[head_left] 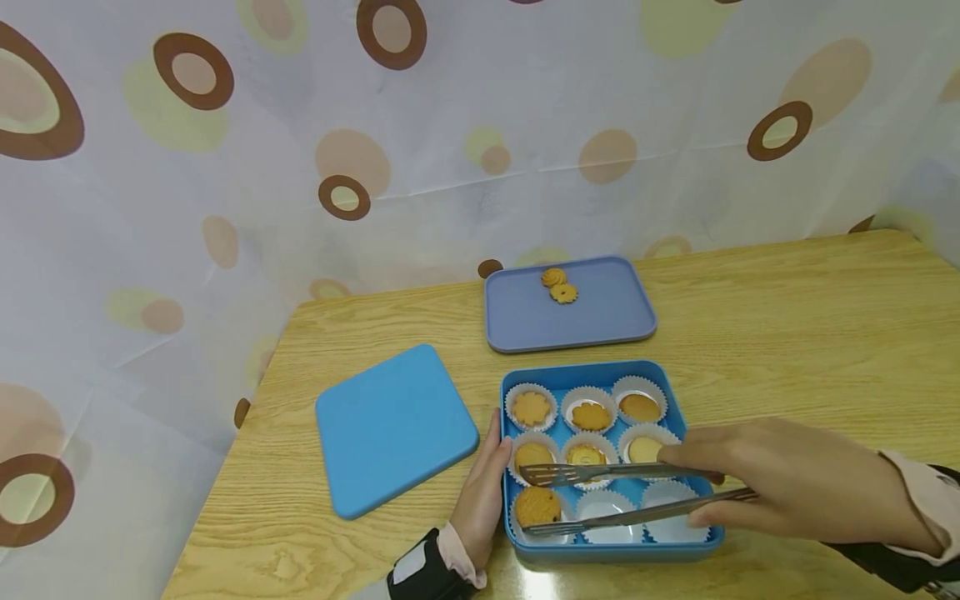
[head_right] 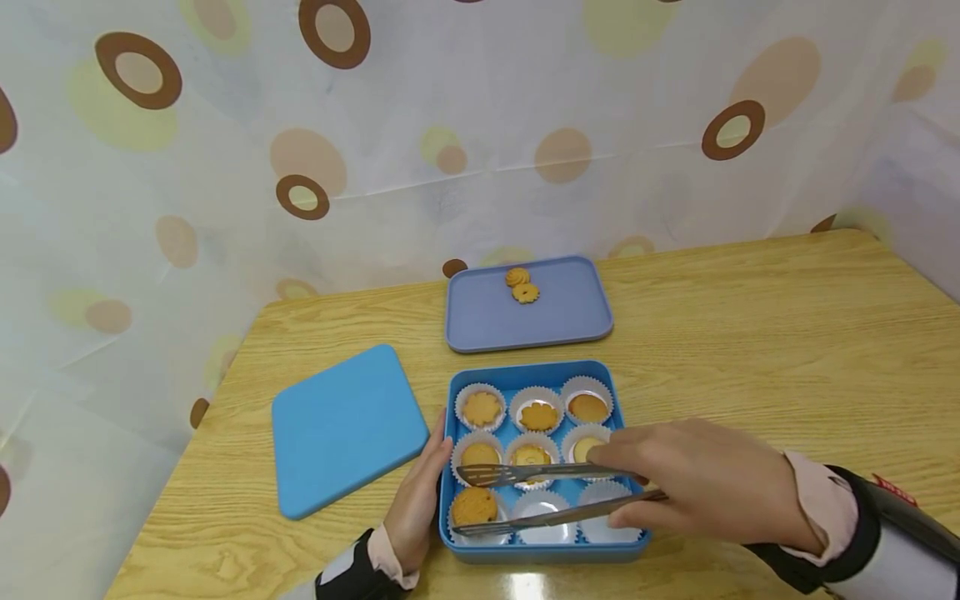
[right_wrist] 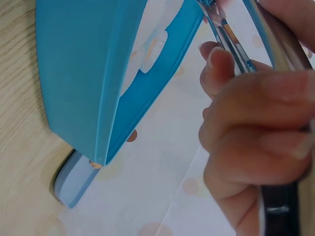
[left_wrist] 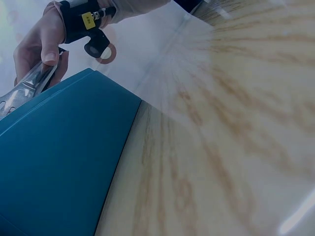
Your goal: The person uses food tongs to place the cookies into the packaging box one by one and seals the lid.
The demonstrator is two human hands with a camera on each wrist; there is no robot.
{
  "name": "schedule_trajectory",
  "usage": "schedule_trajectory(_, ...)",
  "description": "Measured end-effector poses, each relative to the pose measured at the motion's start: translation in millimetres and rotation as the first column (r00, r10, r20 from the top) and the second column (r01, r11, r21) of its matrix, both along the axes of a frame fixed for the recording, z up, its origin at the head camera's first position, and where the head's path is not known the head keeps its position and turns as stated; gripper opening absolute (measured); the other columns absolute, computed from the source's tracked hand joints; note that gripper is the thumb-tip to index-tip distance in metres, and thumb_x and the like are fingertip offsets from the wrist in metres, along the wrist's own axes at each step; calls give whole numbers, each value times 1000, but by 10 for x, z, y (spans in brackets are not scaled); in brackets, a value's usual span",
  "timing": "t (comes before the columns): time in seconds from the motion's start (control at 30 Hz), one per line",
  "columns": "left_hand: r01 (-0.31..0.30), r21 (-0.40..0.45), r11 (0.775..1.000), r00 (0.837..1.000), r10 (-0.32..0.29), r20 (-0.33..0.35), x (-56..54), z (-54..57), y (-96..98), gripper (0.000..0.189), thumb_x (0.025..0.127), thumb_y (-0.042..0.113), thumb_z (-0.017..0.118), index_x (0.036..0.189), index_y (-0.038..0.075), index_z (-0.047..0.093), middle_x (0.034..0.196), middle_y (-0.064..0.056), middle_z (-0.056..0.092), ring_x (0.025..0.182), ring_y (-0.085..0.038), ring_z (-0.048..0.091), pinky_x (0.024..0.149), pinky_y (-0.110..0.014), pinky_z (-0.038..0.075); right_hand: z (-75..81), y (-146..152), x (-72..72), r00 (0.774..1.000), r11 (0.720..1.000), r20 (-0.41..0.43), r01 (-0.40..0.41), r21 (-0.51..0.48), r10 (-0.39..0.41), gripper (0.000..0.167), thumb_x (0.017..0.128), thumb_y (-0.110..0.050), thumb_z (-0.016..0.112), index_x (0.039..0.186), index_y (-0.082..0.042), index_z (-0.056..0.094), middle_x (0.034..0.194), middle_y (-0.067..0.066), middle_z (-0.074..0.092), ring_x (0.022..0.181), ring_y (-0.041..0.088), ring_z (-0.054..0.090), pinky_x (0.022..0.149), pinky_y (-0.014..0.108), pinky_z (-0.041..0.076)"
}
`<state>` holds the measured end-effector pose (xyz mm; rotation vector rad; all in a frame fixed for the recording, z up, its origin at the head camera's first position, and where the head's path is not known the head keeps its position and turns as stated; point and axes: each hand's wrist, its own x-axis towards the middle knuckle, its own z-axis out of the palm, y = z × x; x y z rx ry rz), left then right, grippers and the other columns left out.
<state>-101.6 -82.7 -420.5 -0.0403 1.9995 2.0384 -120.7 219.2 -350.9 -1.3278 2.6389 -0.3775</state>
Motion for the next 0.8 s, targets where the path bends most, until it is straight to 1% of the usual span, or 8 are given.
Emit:
schedule_trajectory(0.2,-7,3,1000,1000,7,2,7,16,12,61,107,35,30,157,13,3,163,-11,-4,148,-32,-9,116,-59,-3,-29,2,13,998,1000,-61,-14,14,15,56,89,-57,57,124,-14,67,119,5,68,96,17,69,68,33,58)
schedule_trajectory(0.27,-10,1,1000,1000,10,5,7,19,15,60,107,34,30,157,14,3,163,-10,-3,149,-31,-8,117,-59,-2,-34,-2,15,997,1000,-70,-17,11,18,56,89,-57,57,124,-14,67,117,3,69,95,13,68,67,31,57)
schedule_trajectory(0.43,-9,4,1000,1000,9,8,-3,7,9,61,107,35,30,157,13,3,163,-10,-4,148,-32,-8,116,-60,-2,-36,-26,3,998,1000,-57,-13,12,13,56,89,-57,56,123,-14,67,115,-2,68,93,5,64,67,28,56)
schedule_trajectory(0.57,-6,4,1000,1000,6,11,-1,7,9,61,107,35,30,157,14,3,163,-10,-3,148,-32,-8,116,-59,-2,-34,-30,-1,999,1000,-47,-5,24,6,59,88,-59,56,124,-14,67,118,3,68,96,12,67,69,33,58)
schedule_trajectory(0.63,-6,3,1000,1000,6,11,0,9,9,61,107,35,30,157,14,3,163,-10,-3,148,-31,-8,117,-59,-2,-39,-26,-4,999,1000,-48,-9,19,10,59,88,-59,56,124,-14,67,119,6,69,97,15,68,69,34,58)
schedule_trajectory(0.67,-6,3,1000,1000,6,11,-1,10,9,61,107,35,30,157,14,3,163,-10,-3,148,-31,-8,117,-59,-2,-38,-29,-6,999,1000,-45,-9,18,10,59,88,-59,56,124,-14,67,119,6,69,96,14,68,68,33,58)
schedule_trajectory(0.77,-7,7,1000,1000,7,8,-3,10,8,61,107,35,30,157,14,3,163,-10,-3,148,-32,-8,117,-59,-2,-39,-33,-18,1000,1000,-21,-14,-2,14,57,88,-58,57,123,-14,67,115,-1,69,87,2,63,63,26,54)
schedule_trajectory(0.8,-7,9,1000,1000,7,6,-5,7,7,61,107,35,30,157,13,3,163,-10,-3,148,-32,-8,117,-59,-2,-37,-35,-20,1000,1000,-15,-18,-8,18,56,88,-58,58,123,-15,67,114,-2,69,86,0,62,62,24,53)
